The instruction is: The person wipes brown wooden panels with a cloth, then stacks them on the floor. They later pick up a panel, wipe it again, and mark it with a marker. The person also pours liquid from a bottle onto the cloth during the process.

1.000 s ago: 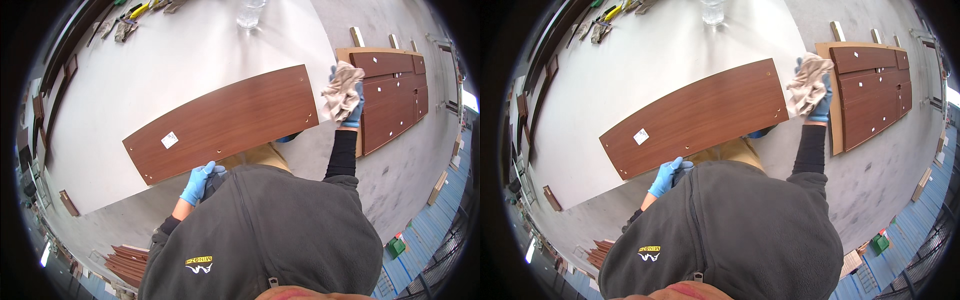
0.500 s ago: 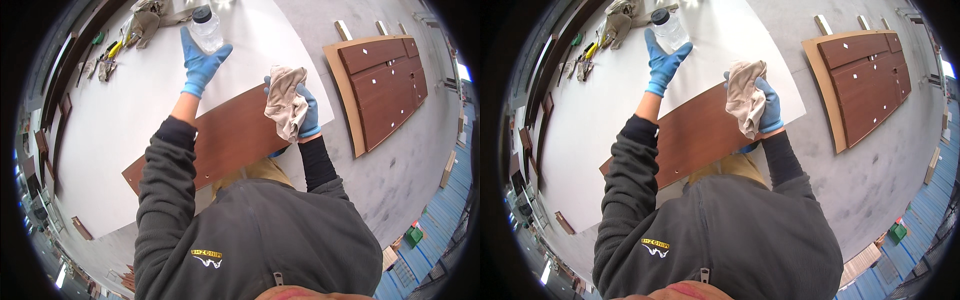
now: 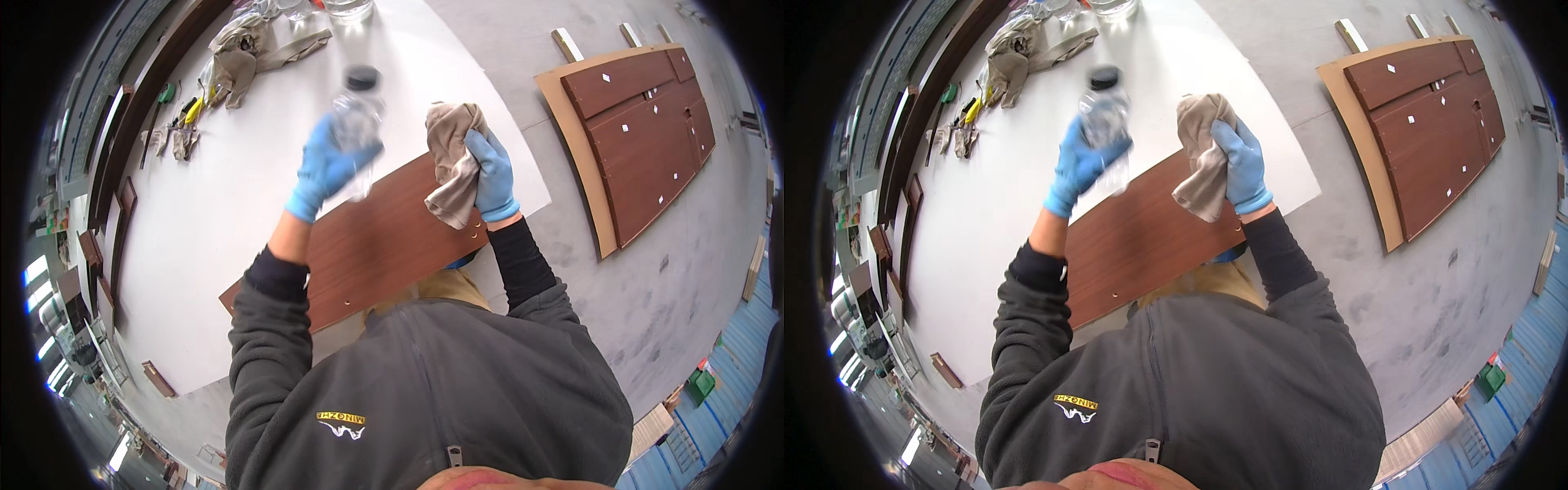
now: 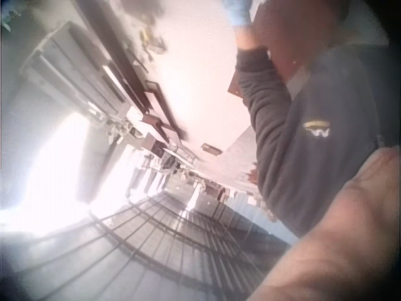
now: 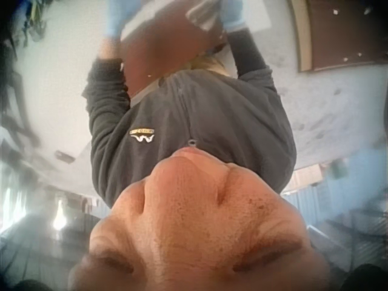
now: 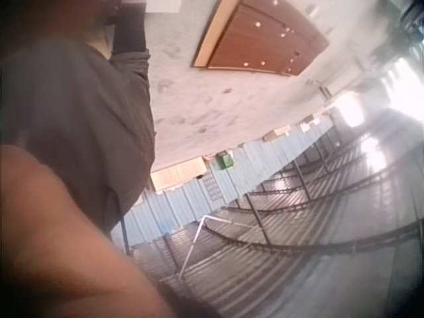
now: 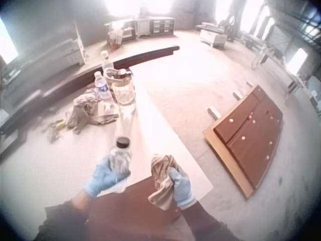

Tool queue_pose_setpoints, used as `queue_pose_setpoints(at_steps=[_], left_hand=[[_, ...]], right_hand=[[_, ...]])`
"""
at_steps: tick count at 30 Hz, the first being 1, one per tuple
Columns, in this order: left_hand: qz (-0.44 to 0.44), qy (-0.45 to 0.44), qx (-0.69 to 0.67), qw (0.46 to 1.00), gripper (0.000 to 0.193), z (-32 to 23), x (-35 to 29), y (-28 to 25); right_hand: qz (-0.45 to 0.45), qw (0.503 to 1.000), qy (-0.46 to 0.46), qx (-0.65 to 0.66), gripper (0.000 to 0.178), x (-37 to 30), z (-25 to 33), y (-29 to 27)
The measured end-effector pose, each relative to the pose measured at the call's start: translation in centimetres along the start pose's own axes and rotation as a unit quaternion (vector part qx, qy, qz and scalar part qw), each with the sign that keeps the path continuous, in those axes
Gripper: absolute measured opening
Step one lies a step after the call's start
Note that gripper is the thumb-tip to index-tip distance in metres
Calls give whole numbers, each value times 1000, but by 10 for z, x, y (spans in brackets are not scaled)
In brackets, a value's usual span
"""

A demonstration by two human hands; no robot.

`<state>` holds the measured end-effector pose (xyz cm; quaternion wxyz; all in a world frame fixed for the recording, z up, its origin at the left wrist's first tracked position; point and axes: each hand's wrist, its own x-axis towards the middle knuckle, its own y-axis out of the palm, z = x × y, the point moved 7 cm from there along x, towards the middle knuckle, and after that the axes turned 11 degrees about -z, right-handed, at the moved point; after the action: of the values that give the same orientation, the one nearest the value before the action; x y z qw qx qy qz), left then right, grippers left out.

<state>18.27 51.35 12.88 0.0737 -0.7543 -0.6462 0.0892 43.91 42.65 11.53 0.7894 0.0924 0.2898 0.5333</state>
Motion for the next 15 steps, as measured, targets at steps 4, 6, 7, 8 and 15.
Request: queue_pose_setpoints(at_steps=[4,6,7,8,15], left_hand=[[181,-143,78,970,64,-25,-74,14],[209,-204,97,952,64,-32,-99,14],[201,-231,99,947,63,-34,-107,10],[192,-258,101,942,62,-34,-116,7],[182,-338,-8,923,50,-23,-154,-5]], right_hand=[[29,996,-45,-65,44,3,7,22],[73,990,-52,-109,43,-3,2,37],[87,989,-21,-116,42,-8,-7,42],[142,983,2,-118,45,-14,-13,49],[142,979,81,-121,49,-35,-44,43]])
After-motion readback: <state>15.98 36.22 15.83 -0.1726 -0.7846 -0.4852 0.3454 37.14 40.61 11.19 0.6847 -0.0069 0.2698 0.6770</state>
